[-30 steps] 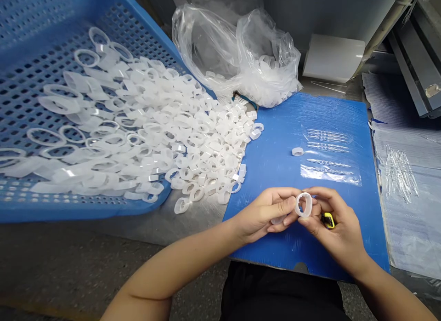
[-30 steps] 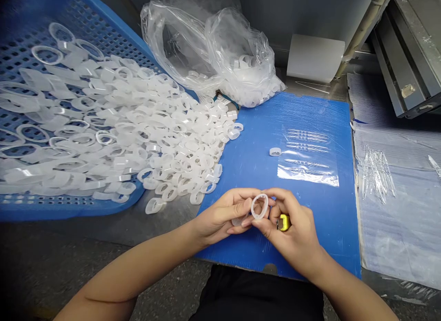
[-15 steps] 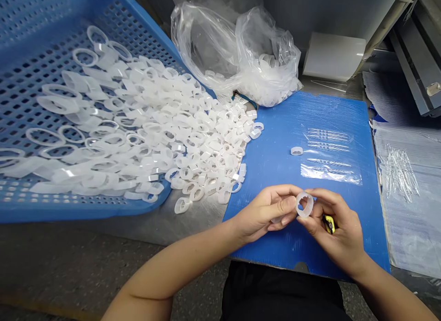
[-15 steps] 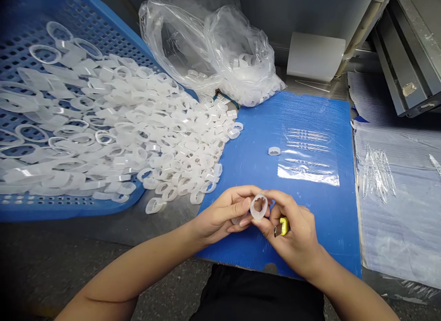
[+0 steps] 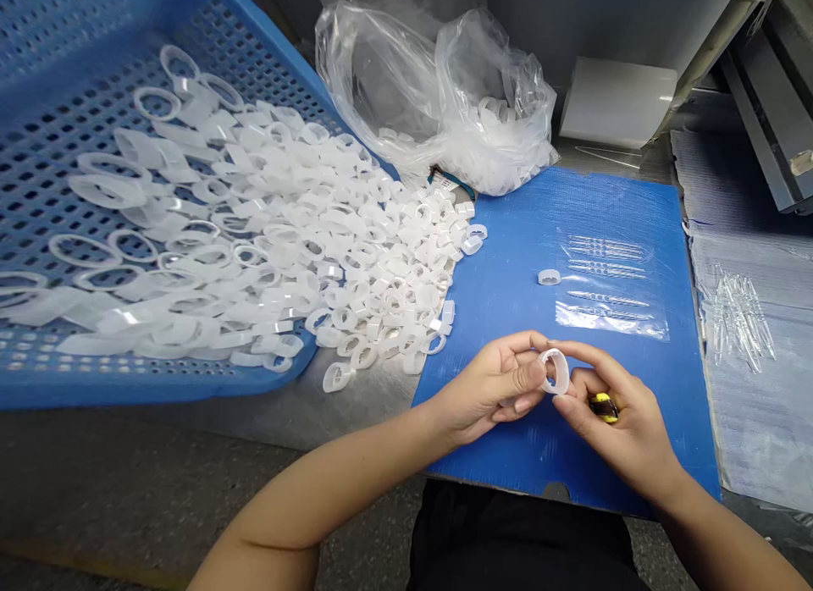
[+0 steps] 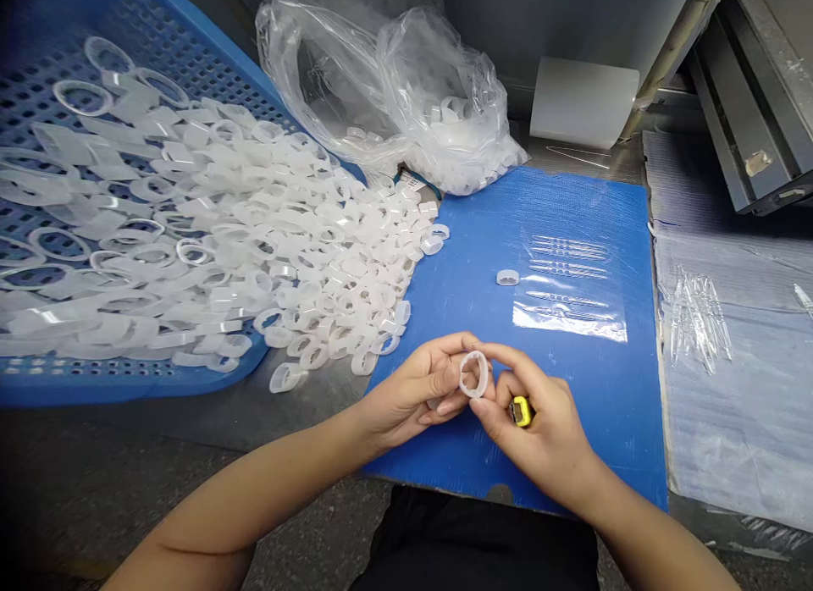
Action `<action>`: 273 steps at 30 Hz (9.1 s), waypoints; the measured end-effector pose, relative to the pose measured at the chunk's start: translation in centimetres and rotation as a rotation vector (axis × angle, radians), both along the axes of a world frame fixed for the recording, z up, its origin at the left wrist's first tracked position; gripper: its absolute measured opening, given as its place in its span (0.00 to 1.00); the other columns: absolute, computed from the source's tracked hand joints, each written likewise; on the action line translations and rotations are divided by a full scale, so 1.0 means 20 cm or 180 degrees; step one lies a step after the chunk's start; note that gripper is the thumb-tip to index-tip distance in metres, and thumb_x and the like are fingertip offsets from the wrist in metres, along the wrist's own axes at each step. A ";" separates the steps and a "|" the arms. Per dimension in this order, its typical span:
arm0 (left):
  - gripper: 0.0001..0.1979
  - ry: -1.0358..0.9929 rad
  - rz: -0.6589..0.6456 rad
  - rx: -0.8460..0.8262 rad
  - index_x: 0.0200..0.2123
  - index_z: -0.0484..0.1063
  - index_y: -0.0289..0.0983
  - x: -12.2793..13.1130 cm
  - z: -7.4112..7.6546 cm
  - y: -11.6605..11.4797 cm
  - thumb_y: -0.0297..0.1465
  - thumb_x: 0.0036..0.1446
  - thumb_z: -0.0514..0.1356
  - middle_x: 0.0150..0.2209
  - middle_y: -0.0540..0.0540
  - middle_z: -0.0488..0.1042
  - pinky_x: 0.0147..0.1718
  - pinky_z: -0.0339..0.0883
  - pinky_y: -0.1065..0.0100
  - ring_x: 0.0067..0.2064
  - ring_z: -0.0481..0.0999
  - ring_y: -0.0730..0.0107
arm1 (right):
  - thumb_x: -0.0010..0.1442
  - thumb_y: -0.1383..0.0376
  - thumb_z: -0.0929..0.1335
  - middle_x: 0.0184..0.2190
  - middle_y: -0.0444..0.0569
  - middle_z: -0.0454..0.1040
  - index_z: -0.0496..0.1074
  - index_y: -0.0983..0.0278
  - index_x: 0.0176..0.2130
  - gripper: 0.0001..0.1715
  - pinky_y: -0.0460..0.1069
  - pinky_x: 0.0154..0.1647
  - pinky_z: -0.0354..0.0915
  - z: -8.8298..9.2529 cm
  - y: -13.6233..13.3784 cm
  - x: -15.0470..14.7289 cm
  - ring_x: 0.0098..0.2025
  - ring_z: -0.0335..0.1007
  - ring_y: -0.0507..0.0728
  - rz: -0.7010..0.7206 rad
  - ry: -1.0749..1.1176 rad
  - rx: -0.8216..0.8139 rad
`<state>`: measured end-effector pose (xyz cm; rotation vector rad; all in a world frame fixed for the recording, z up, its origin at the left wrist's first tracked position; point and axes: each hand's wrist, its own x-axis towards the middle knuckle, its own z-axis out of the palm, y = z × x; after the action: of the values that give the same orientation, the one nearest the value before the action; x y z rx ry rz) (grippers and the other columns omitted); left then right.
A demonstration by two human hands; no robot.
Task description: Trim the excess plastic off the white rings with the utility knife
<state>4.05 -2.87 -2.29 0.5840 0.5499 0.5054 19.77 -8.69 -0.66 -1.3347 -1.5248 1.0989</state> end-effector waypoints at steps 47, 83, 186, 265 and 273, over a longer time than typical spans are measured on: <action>0.16 0.1971 -0.0349 0.1877 0.20 0.61 0.36 -0.01 0.08 -0.02 0.34 0.60 0.51 0.18 0.54 0.62 0.21 0.52 0.74 0.20 0.58 0.78 | 0.58 0.59 0.68 0.18 0.36 0.62 0.67 0.63 0.40 0.12 0.44 0.21 0.52 -0.03 0.03 0.00 0.19 0.55 0.49 -0.0030 0.0499 -0.0898; 0.24 0.0978 -0.0003 0.1060 0.46 0.61 0.38 0.01 0.01 -0.02 0.51 0.64 0.42 0.31 0.51 0.67 0.14 0.42 0.75 0.16 0.55 0.83 | 0.62 0.53 0.63 0.20 0.40 0.70 0.64 0.61 0.38 0.14 0.43 0.13 0.46 -0.06 0.04 0.04 0.12 0.48 0.46 -0.0413 0.1457 -0.1007; 0.12 -0.0055 0.0609 0.1504 0.39 0.72 0.37 -0.01 0.00 -0.03 0.33 0.53 0.68 0.45 0.42 0.79 0.47 0.73 0.68 0.49 0.79 0.65 | 0.62 0.72 0.66 0.28 0.45 0.74 0.67 0.59 0.47 0.14 0.48 0.26 0.67 -0.04 -0.04 0.01 0.26 0.69 0.54 -0.0418 -0.0549 0.1351; 0.08 0.1495 0.0145 0.4218 0.40 0.76 0.32 -0.03 0.18 0.10 0.29 0.57 0.64 0.34 0.45 0.78 0.28 0.67 0.75 0.28 0.73 0.76 | 0.65 0.68 0.66 0.27 0.43 0.74 0.66 0.59 0.45 0.08 0.44 0.21 0.65 -0.06 0.00 0.02 0.20 0.66 0.50 -0.0656 -0.1007 0.1742; 0.08 0.1295 0.0473 0.4634 0.43 0.75 0.34 -0.06 0.15 0.09 0.29 0.60 0.60 0.35 0.43 0.78 0.28 0.69 0.74 0.28 0.73 0.75 | 0.63 0.66 0.67 0.30 0.43 0.76 0.64 0.58 0.48 0.13 0.44 0.19 0.65 -0.06 -0.01 0.02 0.18 0.65 0.49 -0.0562 -0.0370 0.1190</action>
<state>2.90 -1.16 0.63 2.0749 0.5438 0.9112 20.17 -8.94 -1.78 -1.2578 -1.5696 0.5988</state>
